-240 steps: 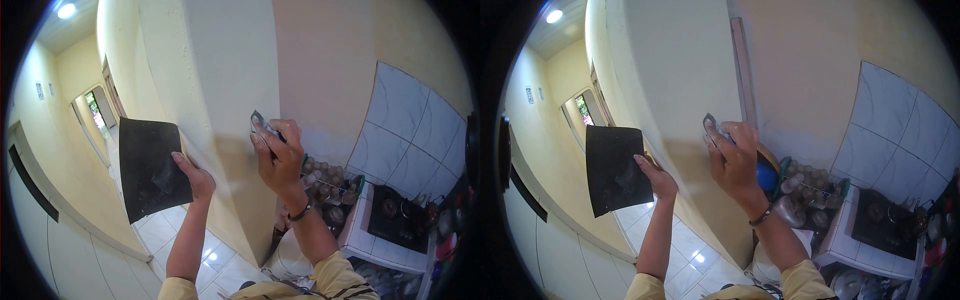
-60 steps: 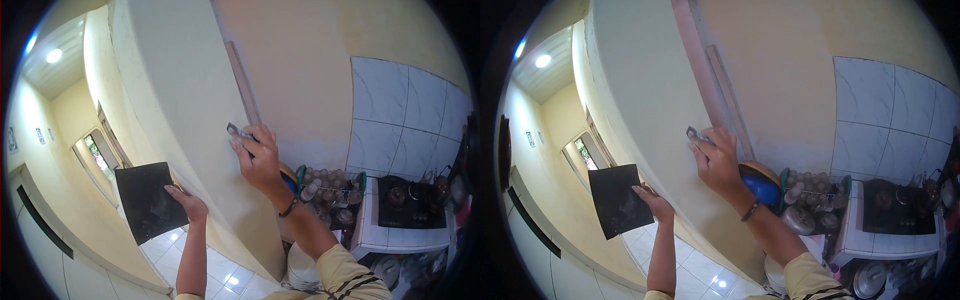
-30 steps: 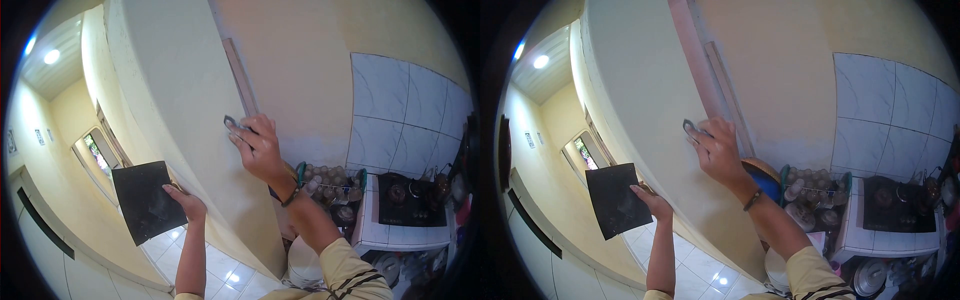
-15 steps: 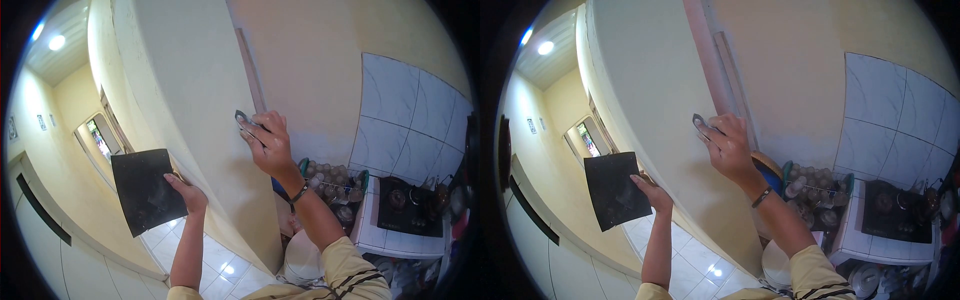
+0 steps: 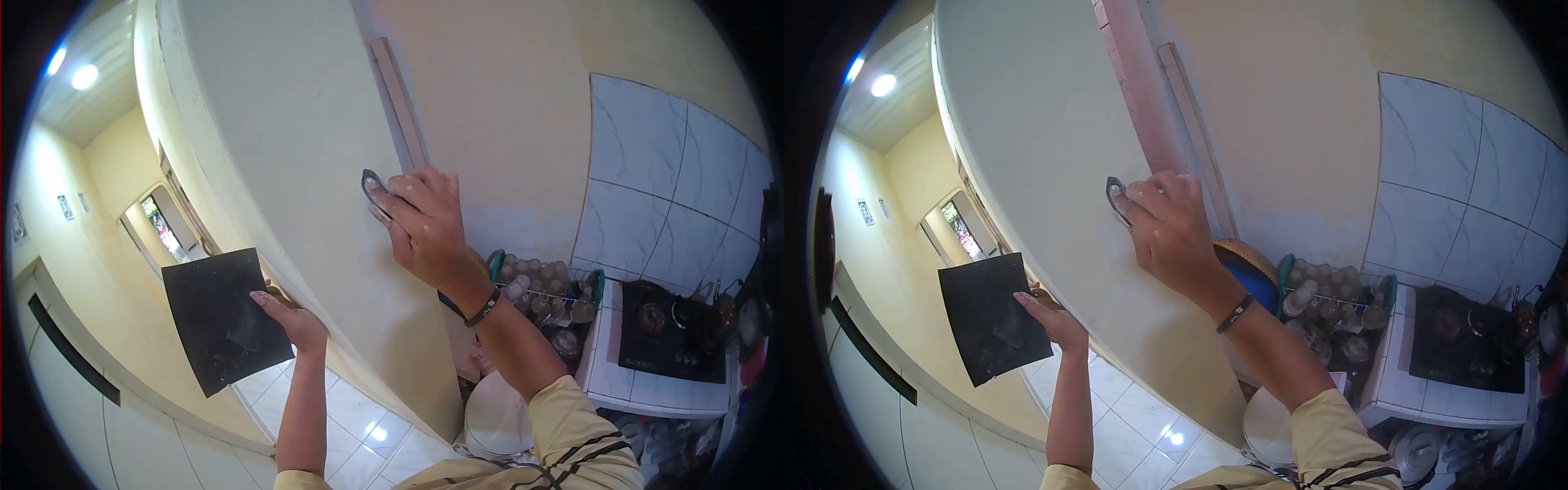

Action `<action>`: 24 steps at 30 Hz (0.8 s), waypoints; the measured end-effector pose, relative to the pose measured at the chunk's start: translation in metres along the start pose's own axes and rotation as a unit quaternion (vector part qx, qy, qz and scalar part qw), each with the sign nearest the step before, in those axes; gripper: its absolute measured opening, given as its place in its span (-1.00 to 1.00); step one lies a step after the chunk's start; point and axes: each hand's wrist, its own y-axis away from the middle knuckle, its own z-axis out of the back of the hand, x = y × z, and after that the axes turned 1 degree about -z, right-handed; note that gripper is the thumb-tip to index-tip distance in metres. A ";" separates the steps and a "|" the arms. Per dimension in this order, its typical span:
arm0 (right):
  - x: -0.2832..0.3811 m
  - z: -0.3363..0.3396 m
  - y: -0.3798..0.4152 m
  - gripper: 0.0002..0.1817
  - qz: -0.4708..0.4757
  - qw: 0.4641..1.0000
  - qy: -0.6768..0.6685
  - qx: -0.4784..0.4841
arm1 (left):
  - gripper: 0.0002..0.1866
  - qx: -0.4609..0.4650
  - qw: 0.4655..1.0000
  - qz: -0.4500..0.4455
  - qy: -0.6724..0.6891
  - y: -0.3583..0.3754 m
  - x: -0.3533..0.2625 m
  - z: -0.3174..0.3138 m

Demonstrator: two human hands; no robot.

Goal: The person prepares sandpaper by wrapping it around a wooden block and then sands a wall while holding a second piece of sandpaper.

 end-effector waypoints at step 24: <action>0.019 -0.007 0.015 -0.63 -0.057 0.998 -0.020 -0.029 | -0.28 0.003 1.000 -0.013 -0.026 0.001 0.006 0.004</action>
